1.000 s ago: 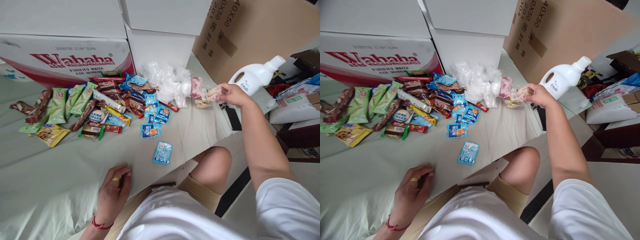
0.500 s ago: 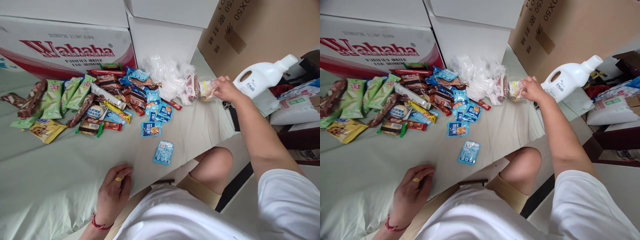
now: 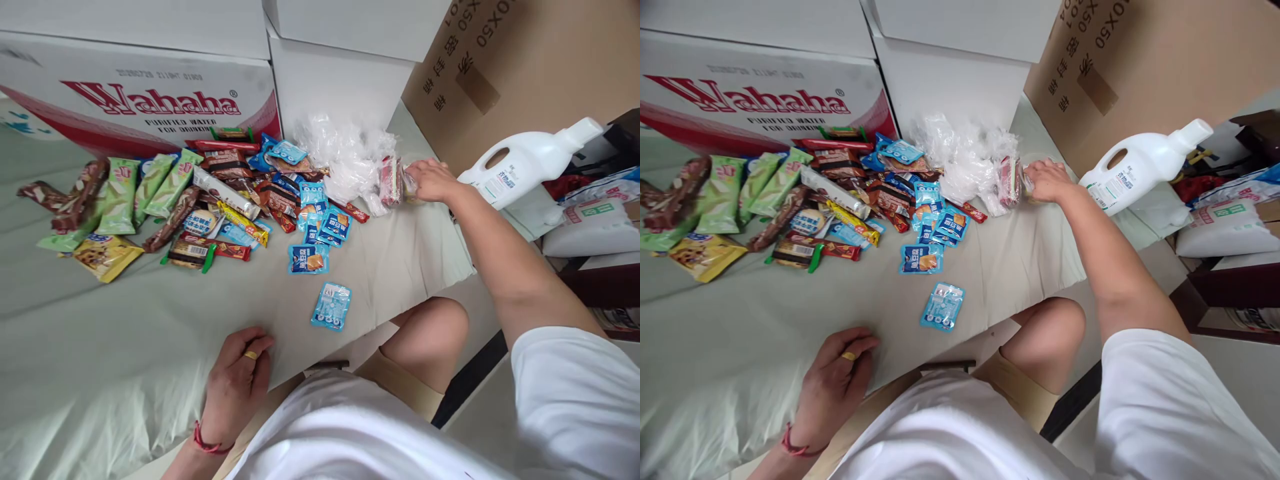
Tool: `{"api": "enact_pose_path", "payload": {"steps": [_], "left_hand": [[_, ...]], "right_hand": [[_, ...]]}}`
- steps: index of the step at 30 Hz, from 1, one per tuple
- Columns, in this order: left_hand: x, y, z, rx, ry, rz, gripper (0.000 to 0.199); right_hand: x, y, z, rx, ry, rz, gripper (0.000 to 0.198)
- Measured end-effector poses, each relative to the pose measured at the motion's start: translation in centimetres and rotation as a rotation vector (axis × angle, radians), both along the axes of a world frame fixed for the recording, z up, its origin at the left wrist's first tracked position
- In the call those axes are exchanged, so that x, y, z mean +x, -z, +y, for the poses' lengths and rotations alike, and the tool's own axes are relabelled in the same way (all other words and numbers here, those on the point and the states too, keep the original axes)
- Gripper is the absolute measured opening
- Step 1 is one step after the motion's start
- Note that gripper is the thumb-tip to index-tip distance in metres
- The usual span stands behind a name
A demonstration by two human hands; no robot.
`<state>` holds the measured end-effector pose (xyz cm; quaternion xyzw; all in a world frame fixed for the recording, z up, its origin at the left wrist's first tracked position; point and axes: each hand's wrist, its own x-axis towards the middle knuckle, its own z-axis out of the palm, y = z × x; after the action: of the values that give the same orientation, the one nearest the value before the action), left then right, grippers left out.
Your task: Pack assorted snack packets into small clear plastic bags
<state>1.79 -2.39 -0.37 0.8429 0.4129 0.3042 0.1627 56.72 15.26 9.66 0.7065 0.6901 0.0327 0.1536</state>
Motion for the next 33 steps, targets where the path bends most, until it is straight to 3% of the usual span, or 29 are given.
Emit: {"api": "enact_pose_path", "payload": {"steps": [3,6,9,11,15,17,21,25,27,31,33], "left_hand": [[0.0,-0.1,-0.1,-0.017,0.014,-0.031,0.017],[0.0,0.0,-0.1,-0.025,0.013,-0.069,0.017],[-0.1,0.0,-0.2,-0.026,0.013,-0.088,0.019],[-0.1,0.0,-0.2,-0.032,0.015,-0.098,0.02],[-0.2,0.0,-0.3,-0.052,0.008,-0.108,0.022],[-0.3,0.0,-0.3,-0.06,0.009,-0.111,0.021],[-0.3,0.1,-0.4,-0.082,0.002,-0.121,0.02],[-0.2,0.2,-0.3,-0.076,0.002,-0.111,0.02],[-0.1,0.2,-0.3,-0.057,0.001,-0.097,0.02],[0.1,0.2,-0.4,-0.027,-0.014,-0.087,0.019],[0.2,0.2,-0.4,-0.022,-0.021,-0.087,0.02]], "right_hand": [[0.5,-1.1,0.7,-0.074,-0.005,0.025,0.08],[0.8,-3.5,1.1,-0.119,-0.004,0.064,0.09],[-0.7,-5.9,0.9,-0.043,-0.085,0.123,0.094],[-2.6,-6.5,0.3,0.005,-0.204,0.132,0.089],[-5.6,-4.2,-1.0,-0.039,-0.458,0.032,0.067],[-5.9,-2.2,-1.2,-0.063,-0.499,-0.021,0.054],[-5.0,0.4,0.0,-0.021,-0.335,0.042,0.041],[-5.3,0.8,2.0,-0.018,-0.179,0.168,0.032],[-6.1,0.7,2.7,0.015,-0.109,0.148,0.043],[-7.5,0.3,3.6,0.116,0.001,0.093,0.108],[-7.7,0.2,4.2,0.107,0.062,0.095,0.124]]}}
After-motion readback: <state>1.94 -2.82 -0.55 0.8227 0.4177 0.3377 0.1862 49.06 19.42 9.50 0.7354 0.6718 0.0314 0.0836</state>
